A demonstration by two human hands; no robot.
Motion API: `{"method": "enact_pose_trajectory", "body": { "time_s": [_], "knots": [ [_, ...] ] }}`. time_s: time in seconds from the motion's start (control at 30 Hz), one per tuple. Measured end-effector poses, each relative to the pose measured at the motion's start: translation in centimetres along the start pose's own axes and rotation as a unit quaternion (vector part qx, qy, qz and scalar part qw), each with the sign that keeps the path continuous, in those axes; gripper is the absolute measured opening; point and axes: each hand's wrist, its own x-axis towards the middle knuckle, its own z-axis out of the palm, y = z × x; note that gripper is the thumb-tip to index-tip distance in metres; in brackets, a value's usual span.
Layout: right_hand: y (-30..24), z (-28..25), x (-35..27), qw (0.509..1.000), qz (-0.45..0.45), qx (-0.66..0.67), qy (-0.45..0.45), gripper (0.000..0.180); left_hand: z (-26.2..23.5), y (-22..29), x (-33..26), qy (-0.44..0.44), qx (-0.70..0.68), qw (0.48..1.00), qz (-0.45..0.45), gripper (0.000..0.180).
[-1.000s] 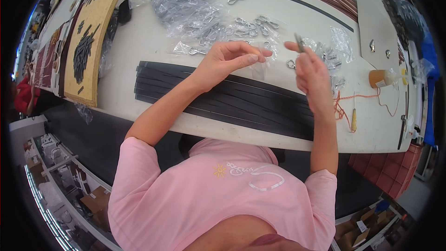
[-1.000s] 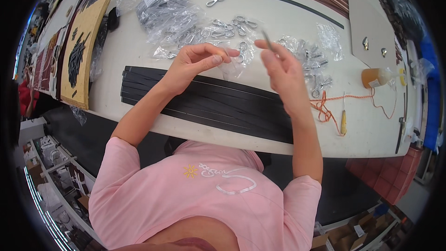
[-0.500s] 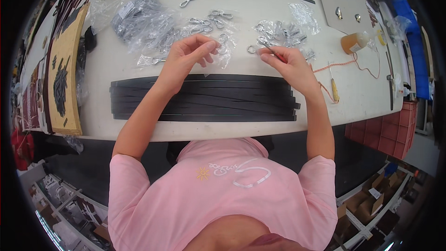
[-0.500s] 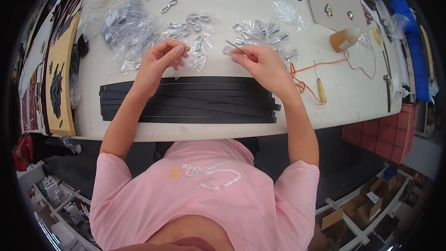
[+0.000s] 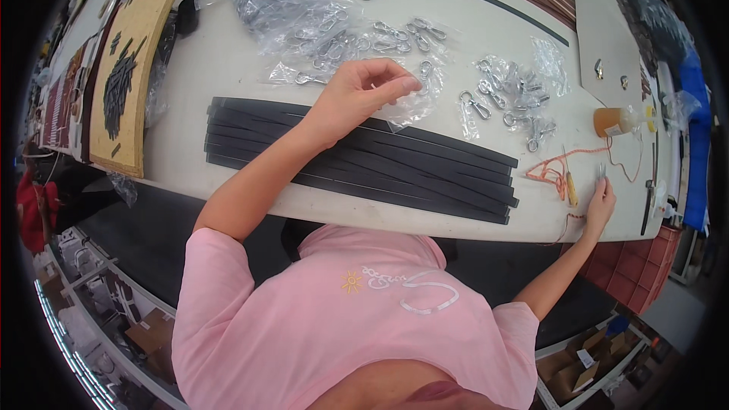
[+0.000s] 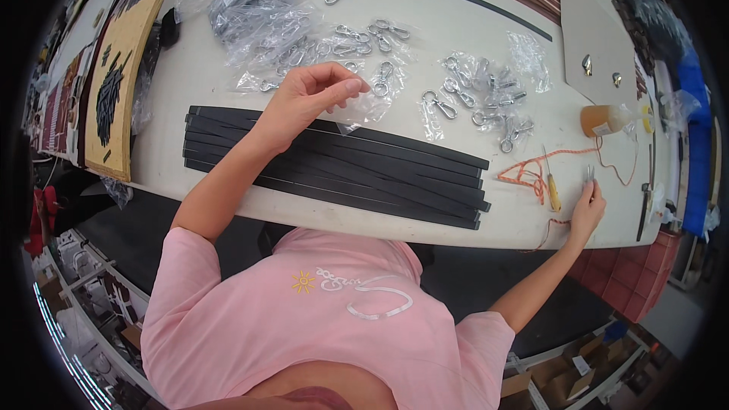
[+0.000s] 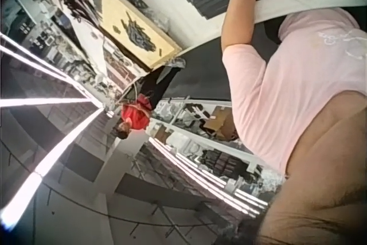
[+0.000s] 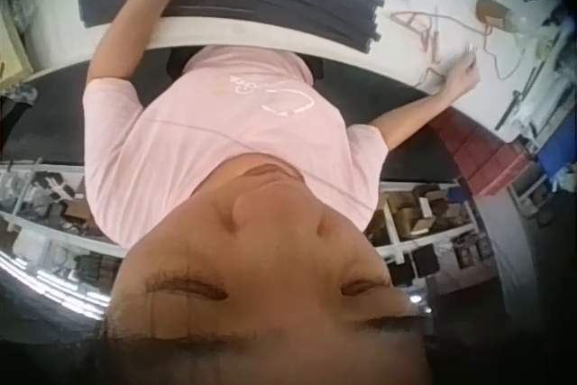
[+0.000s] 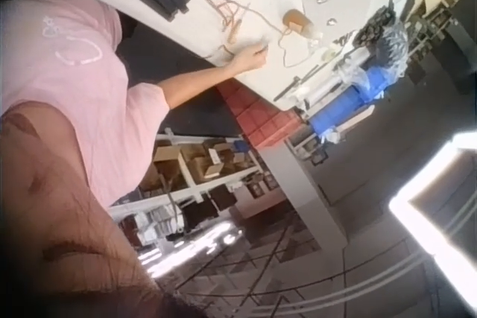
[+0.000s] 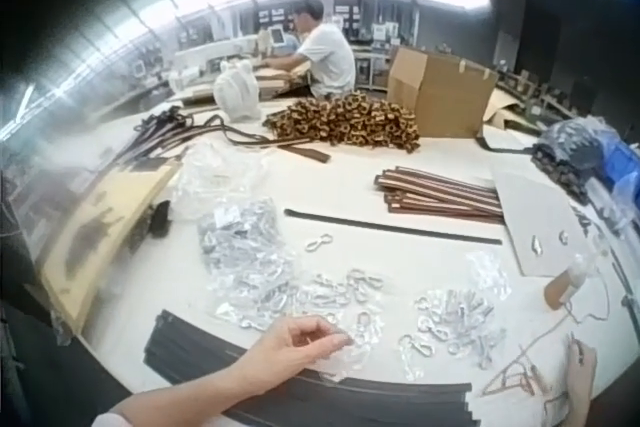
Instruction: The recorder is assembling small metal hardware pieces and placing them into individual plastic bags at a workshop bench.
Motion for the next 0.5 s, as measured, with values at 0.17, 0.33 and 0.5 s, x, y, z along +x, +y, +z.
{"method": "enact_pose_trajectory", "body": {
  "time_s": [0.17,0.33,0.5],
  "knots": [
    [-19.0,-7.6,-4.8,0.952,-0.154,0.264,-0.006,0.035,0.9,0.6,0.1,-0.010,-0.052,0.998,0.029,0.021],
    [-32.1,-7.3,-10.1,0.770,-0.311,0.491,-0.263,0.027,5.8,3.0,2.8,-0.057,-0.087,0.992,0.074,0.020],
    [-33.0,-3.7,-6.3,0.651,-0.149,0.689,-0.283,0.019,6.6,2.1,6.9,-0.006,-0.002,0.987,0.160,0.023]
  ]
}}
